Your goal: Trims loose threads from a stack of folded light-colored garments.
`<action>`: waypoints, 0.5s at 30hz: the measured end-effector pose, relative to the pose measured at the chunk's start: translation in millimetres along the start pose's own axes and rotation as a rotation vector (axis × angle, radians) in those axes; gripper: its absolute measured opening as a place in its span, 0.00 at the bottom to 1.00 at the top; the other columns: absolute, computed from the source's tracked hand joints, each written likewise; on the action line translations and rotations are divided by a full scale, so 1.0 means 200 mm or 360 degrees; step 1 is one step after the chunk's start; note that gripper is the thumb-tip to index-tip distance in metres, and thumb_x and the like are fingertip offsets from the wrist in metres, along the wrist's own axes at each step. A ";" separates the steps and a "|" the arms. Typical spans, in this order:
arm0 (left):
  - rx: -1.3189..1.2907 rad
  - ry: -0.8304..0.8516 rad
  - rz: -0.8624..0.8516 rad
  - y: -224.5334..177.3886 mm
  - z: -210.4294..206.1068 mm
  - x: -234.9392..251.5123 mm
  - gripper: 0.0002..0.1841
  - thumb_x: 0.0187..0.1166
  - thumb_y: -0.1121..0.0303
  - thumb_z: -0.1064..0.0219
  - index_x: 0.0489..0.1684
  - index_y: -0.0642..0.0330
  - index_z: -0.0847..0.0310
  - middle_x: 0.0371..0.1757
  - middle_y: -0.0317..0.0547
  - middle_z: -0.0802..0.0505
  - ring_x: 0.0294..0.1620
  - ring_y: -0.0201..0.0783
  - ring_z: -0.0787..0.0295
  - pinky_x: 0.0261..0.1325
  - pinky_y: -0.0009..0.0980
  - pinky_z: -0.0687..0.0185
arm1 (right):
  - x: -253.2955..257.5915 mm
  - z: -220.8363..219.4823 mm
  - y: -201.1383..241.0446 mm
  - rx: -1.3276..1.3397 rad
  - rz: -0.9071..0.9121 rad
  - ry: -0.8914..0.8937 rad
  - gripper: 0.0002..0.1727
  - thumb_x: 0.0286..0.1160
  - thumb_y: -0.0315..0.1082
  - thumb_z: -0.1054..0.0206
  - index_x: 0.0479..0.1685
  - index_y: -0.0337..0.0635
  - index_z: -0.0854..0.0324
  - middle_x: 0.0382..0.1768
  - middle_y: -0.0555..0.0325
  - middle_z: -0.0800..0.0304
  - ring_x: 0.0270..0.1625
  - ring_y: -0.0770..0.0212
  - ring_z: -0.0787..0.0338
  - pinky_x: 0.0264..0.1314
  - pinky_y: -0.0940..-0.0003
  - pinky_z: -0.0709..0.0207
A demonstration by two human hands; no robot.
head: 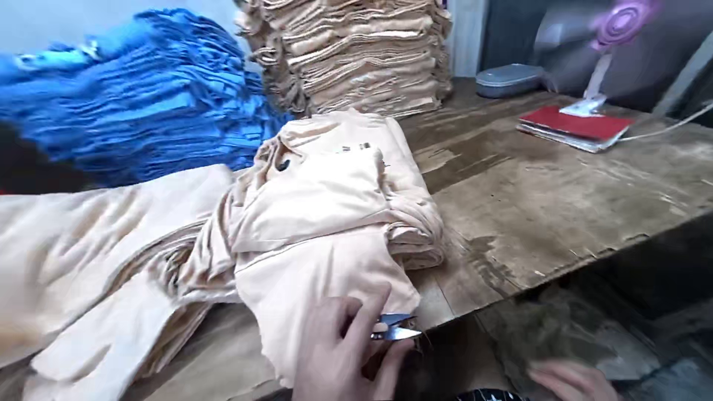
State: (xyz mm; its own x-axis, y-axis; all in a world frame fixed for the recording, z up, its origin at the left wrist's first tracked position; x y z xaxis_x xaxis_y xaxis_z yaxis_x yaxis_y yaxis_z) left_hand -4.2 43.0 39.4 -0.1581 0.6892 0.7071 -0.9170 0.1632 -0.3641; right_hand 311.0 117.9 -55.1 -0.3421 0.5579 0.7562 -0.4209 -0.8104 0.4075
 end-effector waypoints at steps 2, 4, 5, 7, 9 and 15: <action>0.0109 0.0016 0.0048 0.00 -0.03 -0.03 0.35 0.65 0.43 0.21 0.71 0.50 0.16 0.43 0.45 0.13 0.43 0.41 0.16 0.48 0.42 0.20 | 0.28 -0.20 0.13 0.0077 0.0143 0.0027 0.12 0.79 0.38 0.34 0.58 0.56 0.14 0.57 0.65 0.10 0.67 0.64 0.15 0.74 0.63 0.23; 0.0127 0.0040 0.0119 0.02 -0.04 -0.06 0.30 0.63 0.47 0.18 0.62 0.54 0.13 0.41 0.45 0.12 0.42 0.40 0.14 0.48 0.38 0.15 | 0.47 -0.38 0.25 0.0067 0.0290 0.0025 0.21 0.77 0.46 0.29 0.68 0.63 0.20 0.64 0.63 0.14 0.70 0.60 0.17 0.74 0.57 0.23; 0.0115 0.0045 0.0131 0.03 -0.04 -0.07 0.25 0.63 0.51 0.18 0.56 0.54 0.12 0.39 0.43 0.12 0.41 0.39 0.14 0.47 0.37 0.15 | 0.54 -0.45 0.28 0.0041 0.0376 0.0004 0.24 0.77 0.50 0.29 0.73 0.70 0.23 0.69 0.62 0.17 0.72 0.58 0.18 0.74 0.55 0.25; 0.0083 0.0049 0.0104 0.05 -0.04 -0.10 0.15 0.63 0.59 0.22 0.46 0.51 0.10 0.34 0.39 0.14 0.39 0.38 0.16 0.46 0.37 0.20 | 0.61 -0.54 0.32 0.0079 0.0516 -0.0056 0.22 0.79 0.52 0.32 0.73 0.79 0.20 0.71 0.64 0.18 0.74 0.59 0.21 0.76 0.53 0.31; 0.0036 0.0041 0.0064 0.06 -0.02 -0.11 0.10 0.63 0.65 0.25 0.42 0.49 0.09 0.31 0.38 0.14 0.37 0.38 0.17 0.45 0.36 0.21 | 0.61 -0.53 0.31 0.0302 0.0548 -0.0126 0.12 0.76 0.46 0.27 0.54 0.76 0.09 0.61 0.72 0.11 0.71 0.64 0.21 0.79 0.55 0.38; -0.0338 0.0065 0.0151 0.09 0.04 -0.09 0.05 0.73 0.66 0.23 0.41 0.51 0.05 0.34 0.41 0.12 0.40 0.32 0.16 0.48 0.28 0.19 | 0.55 -0.38 0.13 0.0062 -0.0006 0.0383 0.12 0.74 0.56 0.26 0.32 0.63 0.05 0.46 0.69 0.05 0.59 0.64 0.12 0.76 0.46 0.35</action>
State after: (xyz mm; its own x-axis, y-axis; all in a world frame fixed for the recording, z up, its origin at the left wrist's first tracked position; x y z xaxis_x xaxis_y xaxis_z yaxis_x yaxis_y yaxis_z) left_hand -21.2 28.0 24.1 -0.2212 0.7359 0.6400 -0.8005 0.2379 -0.5501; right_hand 198.5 172.1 -1.0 -0.5326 0.5838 0.6128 -0.3913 -0.8119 0.4333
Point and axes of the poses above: each hand's wrist, its own x-axis towards the middle knuckle, its own z-axis out of the back of the hand, y = z × x, the point moved 6 cm from there along x, towards the middle knuckle
